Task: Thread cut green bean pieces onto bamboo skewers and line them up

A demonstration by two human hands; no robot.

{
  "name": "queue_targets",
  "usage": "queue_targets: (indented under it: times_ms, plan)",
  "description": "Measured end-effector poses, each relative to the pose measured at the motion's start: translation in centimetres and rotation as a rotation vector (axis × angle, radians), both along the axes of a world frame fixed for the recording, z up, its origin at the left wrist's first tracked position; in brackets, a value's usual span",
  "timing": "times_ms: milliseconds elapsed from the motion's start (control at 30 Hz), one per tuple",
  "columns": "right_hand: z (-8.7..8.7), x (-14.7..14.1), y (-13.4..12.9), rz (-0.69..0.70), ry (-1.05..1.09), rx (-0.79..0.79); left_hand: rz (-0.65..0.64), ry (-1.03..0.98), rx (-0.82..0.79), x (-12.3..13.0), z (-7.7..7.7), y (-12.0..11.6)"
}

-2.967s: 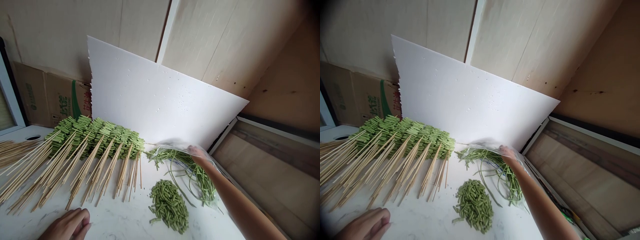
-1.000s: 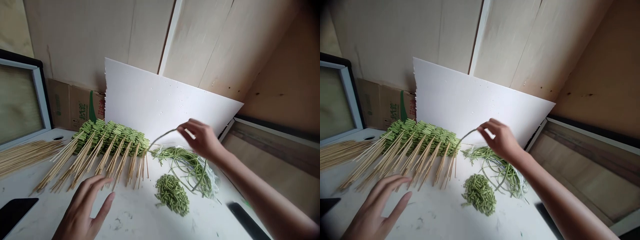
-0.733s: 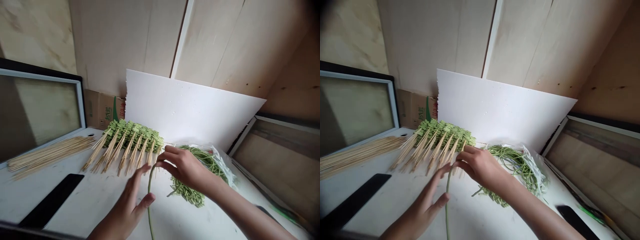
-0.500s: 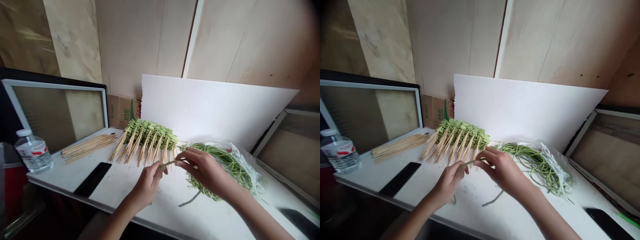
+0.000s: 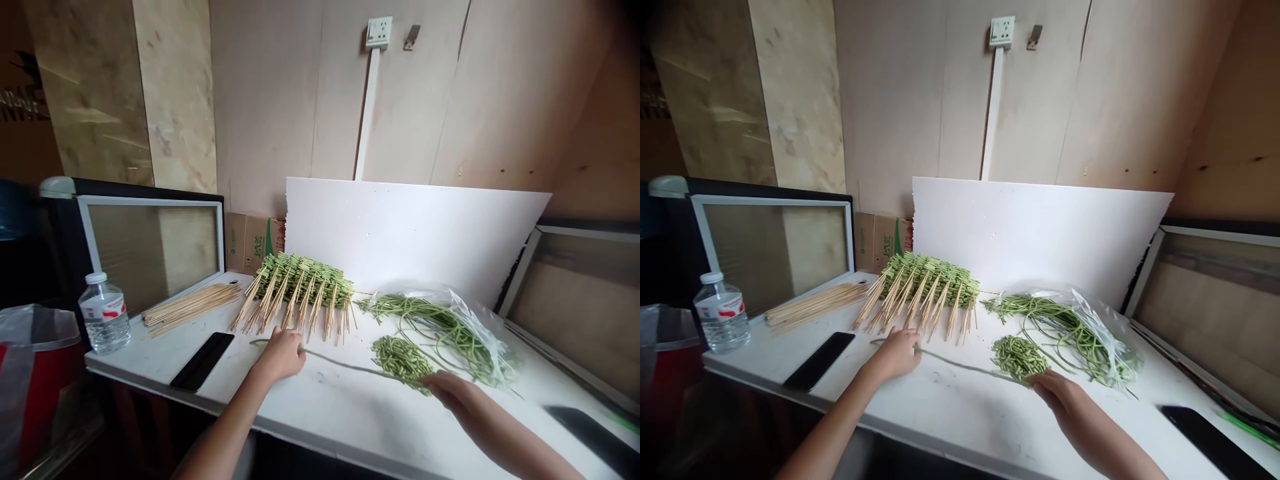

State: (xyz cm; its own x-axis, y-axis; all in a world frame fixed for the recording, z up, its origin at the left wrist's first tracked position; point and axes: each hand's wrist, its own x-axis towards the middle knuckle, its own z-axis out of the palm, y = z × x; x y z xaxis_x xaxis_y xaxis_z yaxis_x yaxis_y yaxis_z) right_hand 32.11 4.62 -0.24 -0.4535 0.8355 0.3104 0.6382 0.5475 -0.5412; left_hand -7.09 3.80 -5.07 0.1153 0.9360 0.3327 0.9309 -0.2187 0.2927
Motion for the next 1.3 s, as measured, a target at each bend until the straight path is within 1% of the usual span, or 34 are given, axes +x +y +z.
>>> queue_targets:
  times_ms: [67,100,200,267,333,367,433,500,567,700,833,967,1067,1200,1300]
  plan:
    - [-0.4,-1.0,-0.2,0.039,-0.012,0.012,-0.062,-0.027,-0.109,1.0,0.5,-1.0]
    - [-0.5,-1.7,-0.4,0.064,-0.018,0.022,-0.116,-0.072,-0.136,1.9,0.9,-1.6]
    - [-0.6,-4.4,-1.5,0.086,-0.003,0.084,-0.303,-0.318,-0.170,5.5,2.2,-3.4]
    - [-1.0,-6.0,-2.5,0.106,0.015,0.102,-0.442,-0.500,-0.251,8.1,2.8,-4.5]
    - [-1.3,-7.2,-3.4,0.141,0.021,0.087,-0.569,-0.632,-0.336,10.2,3.0,-5.1]
    - [-1.5,-7.5,-3.6,0.146,0.021,0.071,-0.575,-0.667,-0.359,10.8,3.0,-5.3]
    - [-1.5,-7.4,-3.9,0.141,0.021,0.020,-0.521,-0.701,-0.365,11.4,2.7,-5.2]
    - [-1.2,-6.7,-3.8,0.141,0.041,-0.035,-0.456,-0.725,-0.328,11.2,2.3,-4.9]
    - [-0.6,-5.5,-3.7,0.151,0.081,-0.059,-0.422,-0.771,-0.269,10.6,1.9,-4.3]
    - [0.9,-3.5,-3.7,0.105,0.236,0.022,-0.380,-0.872,-0.180,9.7,1.3,-3.2]
    - [1.6,-3.0,-4.1,0.095,0.419,0.106,-0.387,-0.921,-0.179,9.3,1.1,-2.8]
    - [1.3,-3.6,-4.4,0.089,0.546,0.241,-0.411,-0.937,-0.237,9.5,1.7,-3.3]
    - [0.9,-4.3,-4.6,0.124,0.540,0.317,-0.474,-0.968,-0.273,10.3,2.7,-4.2]
    - [0.1,-5.3,-4.7,0.219,0.493,0.333,-0.542,-0.967,-0.318,11.6,3.8,-5.7]
    - [-0.4,-5.7,-4.8,0.237,0.489,0.312,-0.518,-0.986,-0.321,12.1,4.1,-6.4]
